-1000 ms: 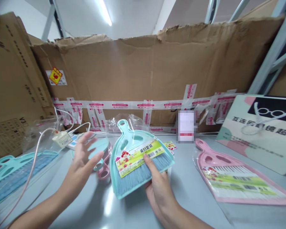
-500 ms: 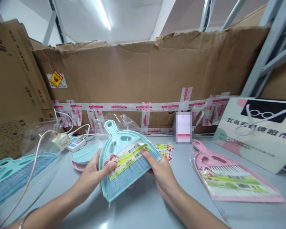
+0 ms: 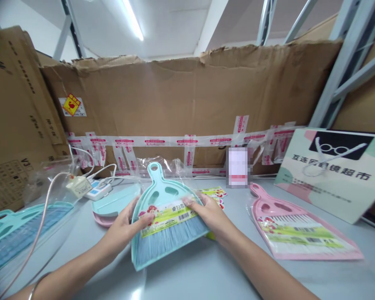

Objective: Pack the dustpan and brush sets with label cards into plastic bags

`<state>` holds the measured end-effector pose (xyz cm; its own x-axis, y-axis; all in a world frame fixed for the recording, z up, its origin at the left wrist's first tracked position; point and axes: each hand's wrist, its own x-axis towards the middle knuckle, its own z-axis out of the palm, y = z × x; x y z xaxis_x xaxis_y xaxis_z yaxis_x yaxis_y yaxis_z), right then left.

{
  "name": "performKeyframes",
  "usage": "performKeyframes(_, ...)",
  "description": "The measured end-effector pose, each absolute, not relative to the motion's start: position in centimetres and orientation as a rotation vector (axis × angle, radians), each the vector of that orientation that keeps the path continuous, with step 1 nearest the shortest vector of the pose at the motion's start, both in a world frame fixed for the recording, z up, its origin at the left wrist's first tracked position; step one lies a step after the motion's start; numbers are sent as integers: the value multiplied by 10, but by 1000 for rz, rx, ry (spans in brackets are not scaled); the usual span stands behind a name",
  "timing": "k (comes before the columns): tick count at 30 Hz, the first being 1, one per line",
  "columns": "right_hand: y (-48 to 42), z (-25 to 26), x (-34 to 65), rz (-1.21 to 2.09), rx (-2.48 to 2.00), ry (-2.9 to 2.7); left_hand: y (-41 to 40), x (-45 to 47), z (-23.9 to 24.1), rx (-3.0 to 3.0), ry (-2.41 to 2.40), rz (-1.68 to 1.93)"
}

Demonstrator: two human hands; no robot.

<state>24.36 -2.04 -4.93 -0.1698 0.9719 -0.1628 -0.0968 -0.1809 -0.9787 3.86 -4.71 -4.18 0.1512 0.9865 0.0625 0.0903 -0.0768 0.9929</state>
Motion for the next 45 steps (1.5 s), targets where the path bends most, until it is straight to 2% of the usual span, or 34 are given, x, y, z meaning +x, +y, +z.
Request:
performKeyframes(4,-20,-56,240,1644,-1167,-1058,-39,36,-41,1099,1149,1067)
performKeyframes(8,-25,-50,247,1878,-849,-1105,-34,28,-40,903,1122,991)
performKeyframes(11,-26,-45,252,1920,-691,-1132,-36,23,-34,895,1080,985)
performKeyframes(18,-17,-57,245,1730,-842,-956,-41,22,-23,1234,779,901)
performKeyframes(22,-14,-57,245,1618,-954,-927,-38,24,-26,1265,812,975)
performKeyframes(27,-18,-51,244,1713,-824,-953,-30,25,-32,1166,1046,1111)
performKeyframes(32,-20,-54,238,1610,-954,-802,-29,23,-30,1246,1146,1177)
performKeyframes(36,-16,-56,240,1578,-980,-764,-36,16,-21,1581,919,1056)
performKeyframes(39,-13,-57,243,1547,-1007,-849,-35,12,-25,1888,928,995)
performKeyframes(45,-21,-51,240,1478,-883,-1032,-28,20,-43,1671,1216,1315)
